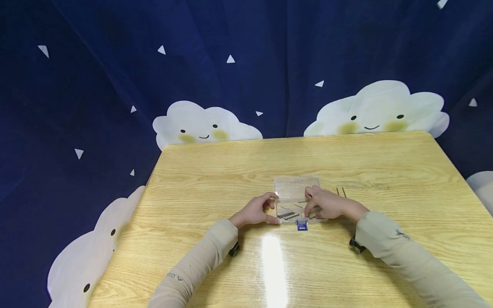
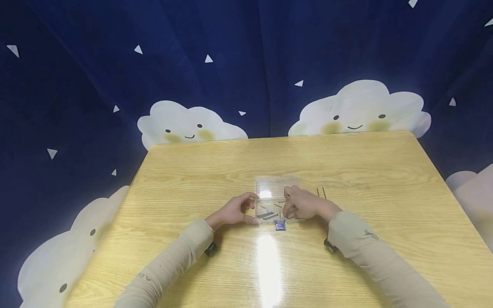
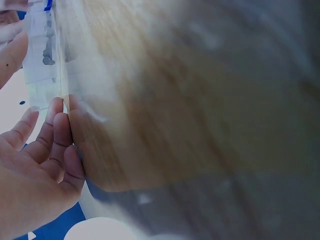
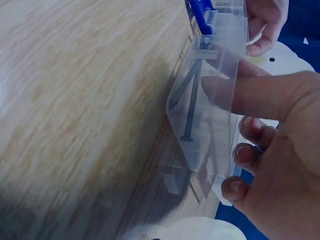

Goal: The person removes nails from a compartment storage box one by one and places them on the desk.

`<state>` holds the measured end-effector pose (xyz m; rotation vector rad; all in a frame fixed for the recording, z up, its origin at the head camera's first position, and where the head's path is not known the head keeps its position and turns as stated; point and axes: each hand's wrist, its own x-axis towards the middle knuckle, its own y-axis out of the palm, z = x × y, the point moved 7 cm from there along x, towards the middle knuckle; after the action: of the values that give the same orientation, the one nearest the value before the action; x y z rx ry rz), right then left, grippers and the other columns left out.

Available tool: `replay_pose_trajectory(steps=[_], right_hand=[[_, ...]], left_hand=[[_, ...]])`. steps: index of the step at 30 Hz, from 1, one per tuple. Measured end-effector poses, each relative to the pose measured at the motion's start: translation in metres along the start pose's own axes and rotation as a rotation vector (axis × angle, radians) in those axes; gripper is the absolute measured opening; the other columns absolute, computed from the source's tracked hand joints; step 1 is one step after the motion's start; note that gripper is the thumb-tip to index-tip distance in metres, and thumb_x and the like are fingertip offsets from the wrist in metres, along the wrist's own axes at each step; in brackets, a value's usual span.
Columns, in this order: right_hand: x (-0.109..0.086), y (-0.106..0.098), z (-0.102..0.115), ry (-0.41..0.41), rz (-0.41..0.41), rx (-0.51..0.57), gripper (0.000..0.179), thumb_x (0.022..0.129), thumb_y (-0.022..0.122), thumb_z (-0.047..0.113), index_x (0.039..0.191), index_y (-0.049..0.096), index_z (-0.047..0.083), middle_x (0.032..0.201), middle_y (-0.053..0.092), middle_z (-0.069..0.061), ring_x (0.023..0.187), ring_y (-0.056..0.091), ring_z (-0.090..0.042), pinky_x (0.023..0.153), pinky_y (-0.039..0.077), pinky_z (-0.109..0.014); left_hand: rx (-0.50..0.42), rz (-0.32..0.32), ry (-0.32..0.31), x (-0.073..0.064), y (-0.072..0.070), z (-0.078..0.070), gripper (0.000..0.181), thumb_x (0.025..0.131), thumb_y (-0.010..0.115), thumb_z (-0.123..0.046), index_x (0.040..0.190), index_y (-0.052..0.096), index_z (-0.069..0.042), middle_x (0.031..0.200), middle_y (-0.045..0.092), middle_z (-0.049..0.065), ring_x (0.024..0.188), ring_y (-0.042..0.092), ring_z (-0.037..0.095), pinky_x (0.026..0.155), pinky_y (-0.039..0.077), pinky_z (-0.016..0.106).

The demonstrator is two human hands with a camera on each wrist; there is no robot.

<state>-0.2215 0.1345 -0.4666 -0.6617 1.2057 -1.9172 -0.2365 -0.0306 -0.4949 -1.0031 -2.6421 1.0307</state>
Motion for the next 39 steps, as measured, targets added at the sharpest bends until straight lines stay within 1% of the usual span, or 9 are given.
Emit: replay_pose_trajectory(steps=[7, 11, 14, 19, 26, 30, 34, 36, 39], right_hand=[[-0.0001, -0.0021, 0.0009, -0.006, -0.023, 0.033, 0.021, 0.068, 0.075, 0.004, 0.078, 0.072, 0.022, 0.079, 0.022, 0.005, 0.074, 0.023, -0.014, 0.064, 0.019, -0.028], [0.0007, -0.004, 0.0033, -0.033, -0.053, 0.026, 0.011, 0.073, 0.074, 0.011, 0.076, 0.071, 0.022, 0.078, 0.024, 0.005, 0.074, 0.022, -0.014, 0.064, 0.017, -0.028], [0.0027, -0.0032, 0.0051, -0.033, -0.049, 0.026, 0.007, 0.075, 0.073, 0.016, 0.074, 0.069, 0.022, 0.08, 0.025, 0.006, 0.075, 0.023, -0.014, 0.064, 0.018, -0.028], [0.0057, 0.0006, 0.0056, 0.0, -0.023, 0.041, 0.012, 0.075, 0.072, 0.016, 0.071, 0.064, 0.022, 0.082, 0.027, 0.006, 0.077, 0.026, -0.014, 0.067, 0.02, -0.03], [0.0054, 0.0019, 0.0059, 0.02, -0.039, 0.058, 0.016, 0.074, 0.072, 0.011, 0.068, 0.062, 0.022, 0.081, 0.027, 0.006, 0.077, 0.027, -0.014, 0.068, 0.021, -0.031], [0.0044, 0.0021, 0.0048, 0.018, -0.039, 0.104, 0.016, 0.074, 0.071, 0.011, 0.067, 0.062, 0.022, 0.081, 0.028, 0.006, 0.078, 0.027, -0.013, 0.069, 0.02, -0.032], [0.0026, 0.0017, 0.0028, 0.007, -0.026, 0.186, 0.012, 0.075, 0.071, 0.011, 0.07, 0.063, 0.019, 0.081, 0.029, 0.005, 0.078, 0.026, -0.014, 0.07, 0.02, -0.032], [0.0015, 0.0013, 0.0016, 0.002, -0.022, 0.226, 0.01, 0.077, 0.07, 0.01, 0.072, 0.064, 0.017, 0.08, 0.03, 0.004, 0.078, 0.026, -0.013, 0.07, 0.021, -0.031], [-0.0002, -0.0004, -0.0001, 0.004, -0.016, 0.29, 0.007, 0.079, 0.068, 0.01, 0.075, 0.064, 0.015, 0.081, 0.034, 0.002, 0.079, 0.029, -0.013, 0.072, 0.025, -0.031]], left_hand=[[-0.009, -0.005, 0.005, -0.0001, -0.0012, -0.0006, 0.063, 0.07, 0.081, -0.02, 0.122, 0.049, -0.006, 0.088, 0.055, 0.004, 0.073, 0.045, 0.014, 0.066, 0.036, 0.022], [-0.012, -0.011, 0.011, 0.0002, -0.0014, 0.0002, 0.063, 0.069, 0.081, -0.019, 0.121, 0.049, -0.005, 0.089, 0.055, 0.006, 0.074, 0.046, 0.016, 0.067, 0.036, 0.022], [-0.01, -0.015, 0.01, 0.0004, -0.0016, 0.001, 0.063, 0.068, 0.081, -0.019, 0.121, 0.049, -0.005, 0.09, 0.056, 0.006, 0.075, 0.047, 0.016, 0.068, 0.036, 0.022], [-0.008, -0.012, 0.002, 0.0004, -0.0024, 0.0011, 0.063, 0.068, 0.081, -0.018, 0.121, 0.049, -0.006, 0.089, 0.055, 0.004, 0.076, 0.047, 0.014, 0.069, 0.038, 0.022], [-0.021, -0.011, 0.001, -0.0003, -0.0024, 0.0007, 0.062, 0.069, 0.081, -0.017, 0.121, 0.049, -0.005, 0.089, 0.055, 0.003, 0.077, 0.048, 0.015, 0.069, 0.037, 0.022], [-0.019, -0.005, -0.002, -0.0001, -0.0016, 0.001, 0.062, 0.069, 0.081, -0.018, 0.121, 0.049, -0.006, 0.088, 0.054, 0.0, 0.077, 0.047, 0.014, 0.069, 0.037, 0.022], [-0.013, -0.001, 0.006, -0.0005, -0.0009, 0.0005, 0.062, 0.069, 0.081, -0.019, 0.121, 0.049, -0.006, 0.087, 0.053, 0.0, 0.075, 0.046, 0.012, 0.068, 0.038, 0.021], [-0.012, 0.0, 0.01, -0.0006, -0.0007, 0.0003, 0.062, 0.069, 0.081, -0.019, 0.121, 0.049, -0.006, 0.087, 0.054, 0.0, 0.075, 0.046, 0.013, 0.068, 0.038, 0.022], [-0.01, 0.0, 0.011, -0.0002, -0.0003, 0.0009, 0.062, 0.07, 0.08, -0.02, 0.122, 0.049, -0.006, 0.088, 0.053, -0.001, 0.076, 0.046, 0.013, 0.068, 0.038, 0.022]])
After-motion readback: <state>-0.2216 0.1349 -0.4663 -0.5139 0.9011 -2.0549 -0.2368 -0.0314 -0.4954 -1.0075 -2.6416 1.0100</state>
